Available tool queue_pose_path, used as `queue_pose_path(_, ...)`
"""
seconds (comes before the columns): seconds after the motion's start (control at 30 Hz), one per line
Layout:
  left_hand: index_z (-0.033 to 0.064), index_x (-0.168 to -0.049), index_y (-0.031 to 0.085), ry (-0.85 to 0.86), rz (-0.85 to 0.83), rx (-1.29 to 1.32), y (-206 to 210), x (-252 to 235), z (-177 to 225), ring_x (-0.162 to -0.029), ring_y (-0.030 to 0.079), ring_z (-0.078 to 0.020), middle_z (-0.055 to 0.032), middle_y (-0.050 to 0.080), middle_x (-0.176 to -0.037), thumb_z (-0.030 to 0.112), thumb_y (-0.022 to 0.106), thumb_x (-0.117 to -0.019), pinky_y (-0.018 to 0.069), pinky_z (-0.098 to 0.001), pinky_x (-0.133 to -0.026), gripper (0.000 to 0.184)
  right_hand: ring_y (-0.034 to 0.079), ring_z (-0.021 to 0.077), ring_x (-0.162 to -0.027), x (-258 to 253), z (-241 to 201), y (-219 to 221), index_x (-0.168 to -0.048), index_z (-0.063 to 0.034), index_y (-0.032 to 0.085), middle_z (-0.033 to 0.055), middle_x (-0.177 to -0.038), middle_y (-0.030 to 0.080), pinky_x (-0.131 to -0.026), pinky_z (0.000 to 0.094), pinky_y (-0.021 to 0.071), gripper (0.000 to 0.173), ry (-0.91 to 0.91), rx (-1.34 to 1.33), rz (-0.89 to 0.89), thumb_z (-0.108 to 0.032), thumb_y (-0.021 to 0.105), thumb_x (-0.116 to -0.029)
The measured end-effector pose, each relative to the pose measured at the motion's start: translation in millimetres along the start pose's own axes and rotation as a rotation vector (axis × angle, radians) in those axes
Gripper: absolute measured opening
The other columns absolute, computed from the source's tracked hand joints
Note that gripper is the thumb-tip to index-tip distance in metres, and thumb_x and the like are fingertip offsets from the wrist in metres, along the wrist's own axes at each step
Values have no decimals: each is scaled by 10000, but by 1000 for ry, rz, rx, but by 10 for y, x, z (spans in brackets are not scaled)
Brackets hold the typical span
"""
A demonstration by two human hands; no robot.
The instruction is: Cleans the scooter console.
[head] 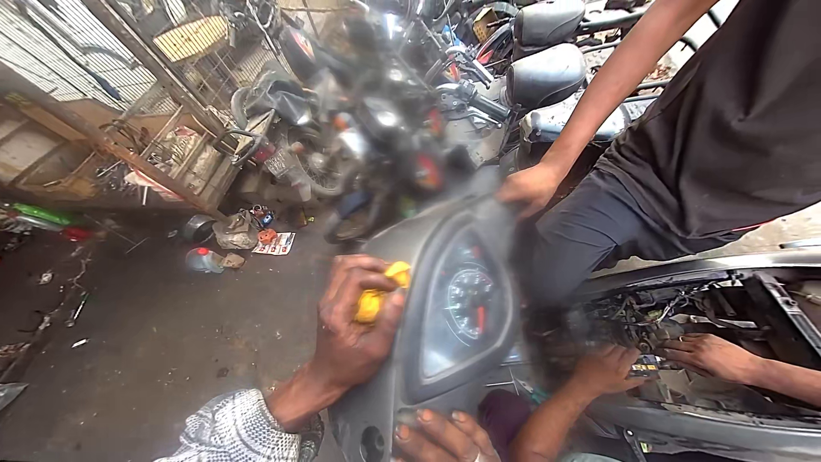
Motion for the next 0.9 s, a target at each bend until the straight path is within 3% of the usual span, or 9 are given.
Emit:
queue_pose_path(0.23, 137, -970, 655, 12, 13, -20, -8, 69, 32, -1176, 590, -155, -18, 645, -1123, 301, 612, -992, 508, -337, -1007, 171, 350, 129, -1503, 61, 46, -46, -1392, -222, 630, -52, -1520, 551, -1270, 385, 159, 467, -15, 12, -63, -458, 543, -999)
queue_pose_path(0.9, 143, -970, 665, 24, 25, -40, -3, 116, 77, -1165, 580, -152, -17, 642, -1127, 298, 603, -990, 494, -325, -995, 168, 327, 120, -1511, 116, 81, -49, -1418, -229, 599, -79, -1539, 523, -1274, 391, 148, 548, -22, 62, -34, -548, 499, -984)
Point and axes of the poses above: each hand's wrist, its own x-axis away from the middle knuckle, its own y-axis out of the palm, z = x × y, the point moved 8 cm from there along -x, towards the middle knuckle
